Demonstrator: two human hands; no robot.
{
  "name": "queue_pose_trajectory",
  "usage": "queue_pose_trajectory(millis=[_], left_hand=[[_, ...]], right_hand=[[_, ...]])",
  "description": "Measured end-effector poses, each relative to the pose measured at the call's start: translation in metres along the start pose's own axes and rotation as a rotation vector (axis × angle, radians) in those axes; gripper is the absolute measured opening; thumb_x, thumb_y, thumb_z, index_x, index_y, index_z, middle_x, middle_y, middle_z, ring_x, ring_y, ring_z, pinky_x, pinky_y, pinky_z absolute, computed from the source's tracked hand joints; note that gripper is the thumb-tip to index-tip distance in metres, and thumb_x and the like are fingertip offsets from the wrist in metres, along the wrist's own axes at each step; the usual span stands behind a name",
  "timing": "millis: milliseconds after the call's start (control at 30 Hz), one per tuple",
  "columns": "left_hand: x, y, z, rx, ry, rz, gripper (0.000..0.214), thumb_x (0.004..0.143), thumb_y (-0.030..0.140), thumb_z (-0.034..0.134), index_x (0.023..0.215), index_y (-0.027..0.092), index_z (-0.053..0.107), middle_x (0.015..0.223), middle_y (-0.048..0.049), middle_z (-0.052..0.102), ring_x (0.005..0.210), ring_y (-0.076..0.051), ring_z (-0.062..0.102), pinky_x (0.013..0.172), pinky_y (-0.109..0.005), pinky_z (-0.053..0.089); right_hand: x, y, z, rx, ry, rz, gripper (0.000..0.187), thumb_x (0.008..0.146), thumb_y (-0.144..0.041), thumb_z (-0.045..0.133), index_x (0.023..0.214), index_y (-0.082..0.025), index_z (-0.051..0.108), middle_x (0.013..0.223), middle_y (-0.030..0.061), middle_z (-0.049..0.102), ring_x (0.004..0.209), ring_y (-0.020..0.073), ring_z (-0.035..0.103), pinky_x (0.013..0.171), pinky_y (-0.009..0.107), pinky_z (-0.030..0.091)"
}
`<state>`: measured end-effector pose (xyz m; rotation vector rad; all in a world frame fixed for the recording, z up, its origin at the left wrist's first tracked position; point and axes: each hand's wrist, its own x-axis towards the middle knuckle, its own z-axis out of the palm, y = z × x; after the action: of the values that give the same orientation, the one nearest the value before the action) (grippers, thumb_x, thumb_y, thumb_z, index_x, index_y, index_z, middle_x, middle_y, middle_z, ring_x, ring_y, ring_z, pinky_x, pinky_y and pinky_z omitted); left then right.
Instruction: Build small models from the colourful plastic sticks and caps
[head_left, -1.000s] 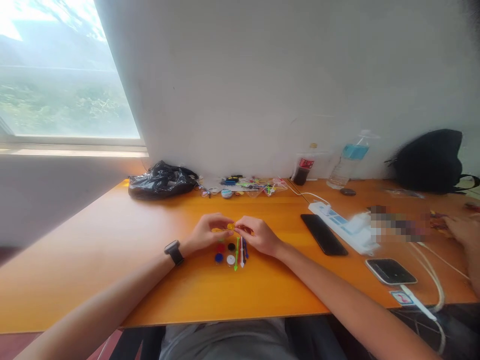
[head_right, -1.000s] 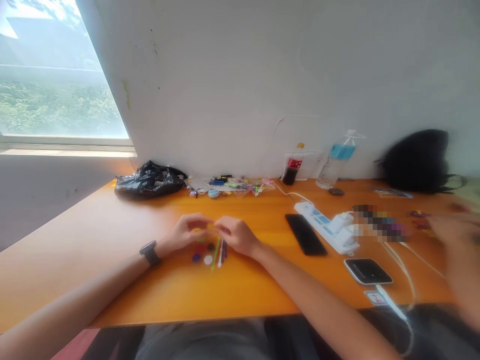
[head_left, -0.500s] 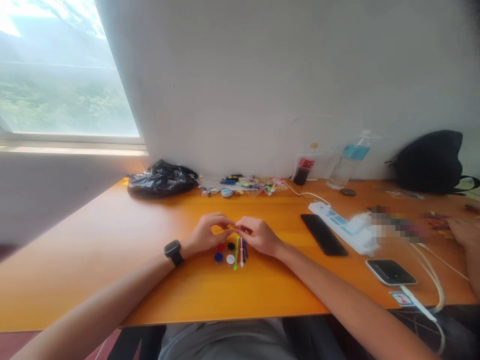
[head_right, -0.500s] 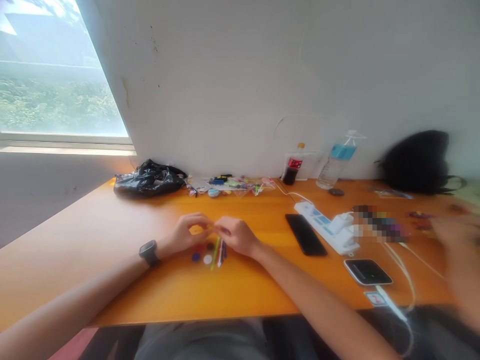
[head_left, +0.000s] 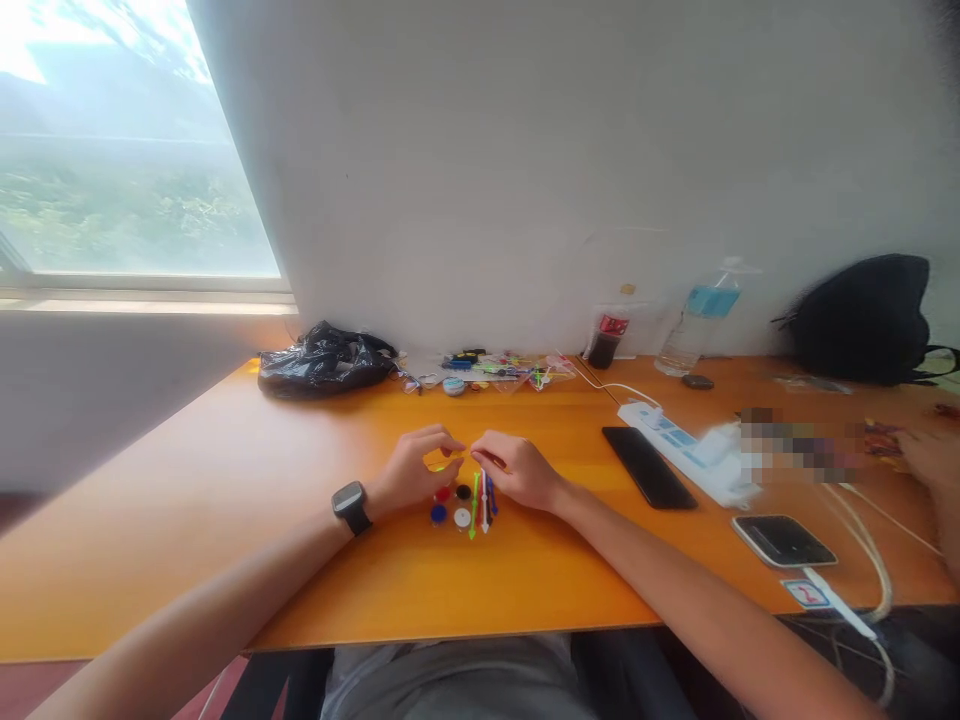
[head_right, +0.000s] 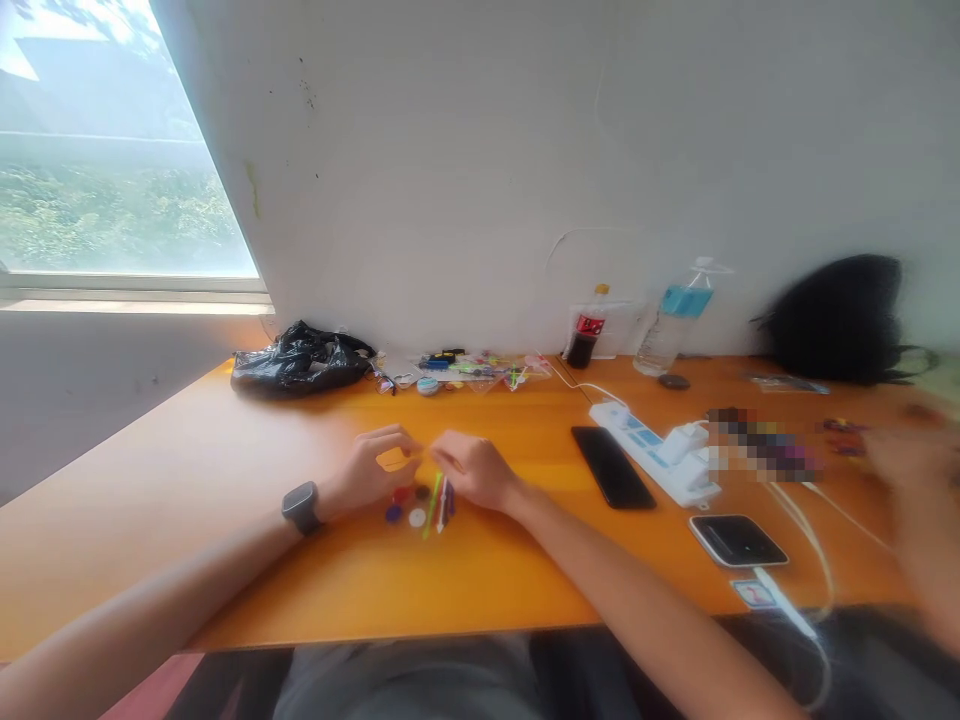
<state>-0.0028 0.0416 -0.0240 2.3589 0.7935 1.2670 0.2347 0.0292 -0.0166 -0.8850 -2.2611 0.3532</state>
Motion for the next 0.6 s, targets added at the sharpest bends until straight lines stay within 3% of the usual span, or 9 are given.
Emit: queue_pose_trajectory(millis=[233, 333, 467, 600], left_hand=[[-0.003, 0.004, 0.004, 0.062, -0.003, 0.020, 0.006, 0.089, 0.014, 0.067, 0.090, 0.019, 0.071, 0.087, -0.0031, 0.069, 0.076, -0.014, 0.064, 0.072, -0.026, 0.051], [-0.001, 0.009, 0.001, 0.050, 0.008, 0.002, 0.009, 0.089, 0.017, 0.069, 0.098, 0.019, 0.072, 0.085, -0.0028, 0.069, 0.075, -0.015, 0.063, 0.073, -0.027, 0.051], [0.007, 0.016, -0.009, -0.155, -0.083, -0.050, 0.021, 0.099, 0.024, 0.061, 0.114, 0.018, 0.075, 0.097, -0.0077, 0.073, 0.086, -0.018, 0.067, 0.080, -0.031, 0.054], [0.011, 0.018, -0.012, -0.456, -0.204, -0.232, 0.027, 0.101, 0.032, 0.063, 0.121, 0.016, 0.072, 0.100, -0.0090, 0.074, 0.084, -0.018, 0.068, 0.077, -0.030, 0.056]], right_hand=[[0.001, -0.003, -0.002, 0.007, -0.034, -0.025, 0.021, 0.108, -0.022, 0.049, 0.101, -0.022, 0.068, 0.089, 0.0029, 0.061, 0.080, 0.0172, 0.059, 0.075, 0.028, 0.043], [0.001, -0.005, -0.005, 0.021, -0.012, -0.027, 0.021, 0.108, -0.022, 0.047, 0.104, -0.023, 0.068, 0.091, 0.0030, 0.059, 0.080, 0.0175, 0.058, 0.075, 0.029, 0.043], [0.002, -0.004, -0.007, 0.106, 0.051, -0.022, 0.022, 0.105, -0.015, 0.045, 0.109, -0.023, 0.065, 0.098, 0.0045, 0.059, 0.087, 0.0193, 0.059, 0.081, 0.031, 0.046], [0.003, -0.002, -0.007, 0.203, 0.113, 0.015, 0.022, 0.103, -0.014, 0.043, 0.104, -0.022, 0.064, 0.097, 0.0043, 0.058, 0.089, 0.0201, 0.059, 0.085, 0.034, 0.047]])
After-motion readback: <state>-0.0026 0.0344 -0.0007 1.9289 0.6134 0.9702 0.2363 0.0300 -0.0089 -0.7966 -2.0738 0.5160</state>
